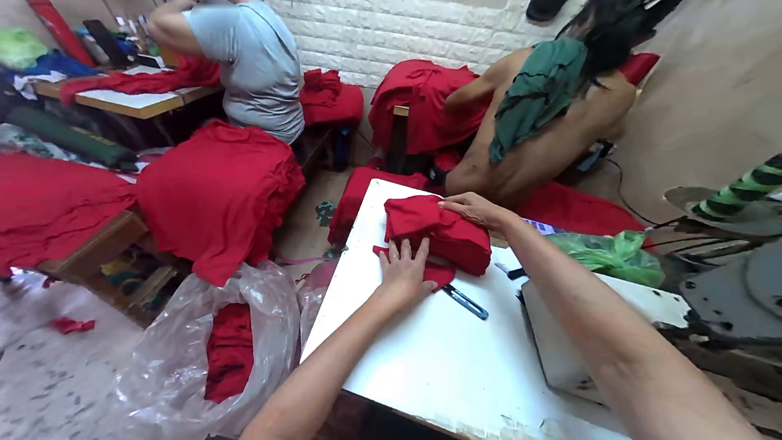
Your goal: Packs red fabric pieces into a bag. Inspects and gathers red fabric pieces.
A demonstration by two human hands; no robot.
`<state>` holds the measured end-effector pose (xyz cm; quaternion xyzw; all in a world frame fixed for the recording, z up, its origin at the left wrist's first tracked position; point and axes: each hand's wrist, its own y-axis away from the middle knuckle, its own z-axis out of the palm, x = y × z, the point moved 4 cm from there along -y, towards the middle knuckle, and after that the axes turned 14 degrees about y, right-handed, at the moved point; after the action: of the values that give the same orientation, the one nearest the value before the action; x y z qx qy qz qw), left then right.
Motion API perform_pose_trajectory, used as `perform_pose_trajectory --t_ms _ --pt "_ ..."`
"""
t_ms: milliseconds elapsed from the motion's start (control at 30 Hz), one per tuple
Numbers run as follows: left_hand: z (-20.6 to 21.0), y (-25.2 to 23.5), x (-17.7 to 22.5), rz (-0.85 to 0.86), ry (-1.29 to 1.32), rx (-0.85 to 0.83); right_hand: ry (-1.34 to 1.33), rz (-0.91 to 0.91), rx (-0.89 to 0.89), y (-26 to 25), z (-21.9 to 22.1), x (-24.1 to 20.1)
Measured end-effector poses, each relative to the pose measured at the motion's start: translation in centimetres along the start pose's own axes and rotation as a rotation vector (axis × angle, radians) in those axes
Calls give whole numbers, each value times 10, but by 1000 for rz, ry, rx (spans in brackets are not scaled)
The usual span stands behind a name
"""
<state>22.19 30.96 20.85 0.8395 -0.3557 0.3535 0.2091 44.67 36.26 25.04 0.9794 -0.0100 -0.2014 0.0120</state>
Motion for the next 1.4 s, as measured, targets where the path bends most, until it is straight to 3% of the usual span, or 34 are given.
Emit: perform_pose_trajectory --t_ms 200,333,433,533,667,700,767,833,1200,1333,1400 --pt "-3 -18 -2 32 43 29 120 61 76 -11 -4 16" --pt "-25 36 -2 99 110 40 552 86 174 14 -25 -34" --pt "-40 90 -33 169 216 231 672 15 347 60 -30 -93" --pt "-44 137 -96 203 319 514 731 139 175 115 -2 -134" --pt "-48 201 -161 116 496 799 721 272 -185 163 76 -115" --pt "-48 213 -174 96 491 837 716 266 -152 169 93 -106" --pt "-44 228 -192 66 492 863 735 144 135 178 117 -89" --pt "-37 236 -198 26 553 860 736 77 310 185 126 -80" --pt "-5 219 -207 42 731 860 502 104 354 202 123 -92" --pt "6 230 -219 -22 721 851 587 55 532 217 103 -104" --pt "13 236 -227 -47 735 825 701 114 621 228 76 -102"
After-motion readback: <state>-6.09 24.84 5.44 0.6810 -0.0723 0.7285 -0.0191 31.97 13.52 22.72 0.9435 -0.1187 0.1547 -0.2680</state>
